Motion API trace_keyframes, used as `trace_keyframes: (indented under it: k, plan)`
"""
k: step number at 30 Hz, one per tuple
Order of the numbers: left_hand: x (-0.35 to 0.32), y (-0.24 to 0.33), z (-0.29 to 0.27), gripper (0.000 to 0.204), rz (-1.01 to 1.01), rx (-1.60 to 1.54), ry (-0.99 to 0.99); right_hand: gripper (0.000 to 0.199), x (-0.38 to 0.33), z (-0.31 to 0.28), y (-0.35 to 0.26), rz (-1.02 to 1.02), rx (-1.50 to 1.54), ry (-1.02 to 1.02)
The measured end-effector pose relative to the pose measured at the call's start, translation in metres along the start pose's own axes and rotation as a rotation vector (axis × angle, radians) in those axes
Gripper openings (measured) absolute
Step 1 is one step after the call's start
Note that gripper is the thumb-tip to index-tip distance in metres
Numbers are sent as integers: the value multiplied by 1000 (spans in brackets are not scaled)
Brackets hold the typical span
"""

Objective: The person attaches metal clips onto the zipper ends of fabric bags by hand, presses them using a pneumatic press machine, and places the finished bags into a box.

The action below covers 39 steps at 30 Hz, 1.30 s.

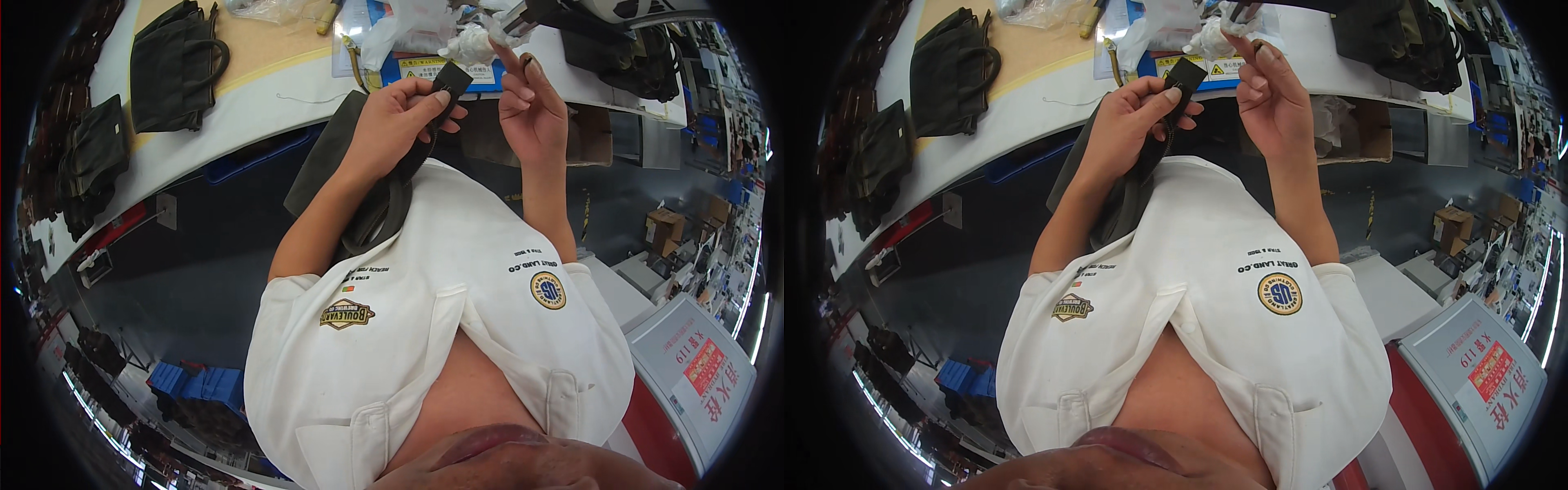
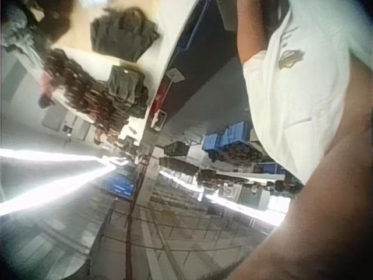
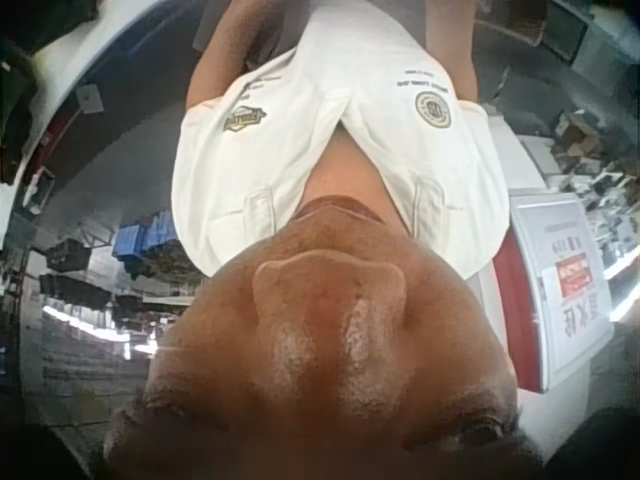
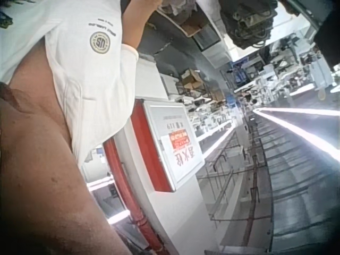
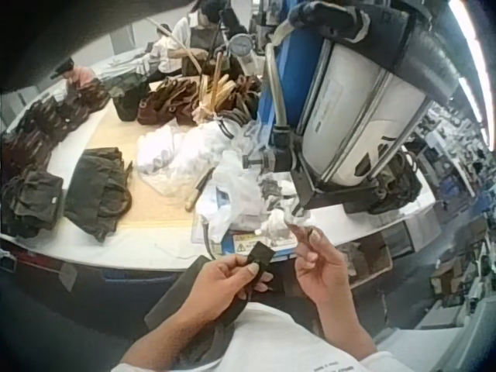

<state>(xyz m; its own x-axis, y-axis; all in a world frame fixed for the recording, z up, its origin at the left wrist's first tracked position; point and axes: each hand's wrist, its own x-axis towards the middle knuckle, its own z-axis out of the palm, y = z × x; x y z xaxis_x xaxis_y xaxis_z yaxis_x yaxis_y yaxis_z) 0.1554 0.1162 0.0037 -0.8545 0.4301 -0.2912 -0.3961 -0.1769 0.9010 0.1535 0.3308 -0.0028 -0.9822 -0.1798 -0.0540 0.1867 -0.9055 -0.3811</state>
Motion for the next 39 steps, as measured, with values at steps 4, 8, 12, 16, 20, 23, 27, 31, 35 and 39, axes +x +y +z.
trace_keyframes:
  k: [4, 8, 12, 16, 20, 23, 27, 31, 35, 39]
  plan:
    - [-2, 1, -4, 24, -13, -2, 4, 20, 0, 5, 5, -88, -138, 99]
    - [-4, 1, -7, 24, -7, 21, 1, 23, 1, 1, -1, -19, -132, 45]
    - [-4, 2, -9, 26, -13, 45, -9, 20, 1, -1, -1, -60, -288, 92]
    - [-3, 1, -11, 25, -21, 41, -13, 19, 1, -2, 3, -136, -413, 127]
    - [-1, 0, -12, 25, -12, 34, -1, 18, -4, 4, 9, -196, -493, 114]
    - [2, 2, -11, 25, -2, 44, 4, 16, -14, 13, 17, -201, -851, 218]
    - [1, 2, -5, 25, 35, 117, 32, 16, -18, 34, 31, -218, -1269, 166]
    - [1, -3, 0, 23, 96, 220, 82, 13, -16, 46, 36, -382, -1675, 146]
    - [0, 0, 3, 23, 108, 262, 92, 12, -18, 42, 33, -433, -1677, 112]
    - [-1, 1, 6, 24, 87, 287, 89, 14, -20, 40, 30, -460, -1694, 47]
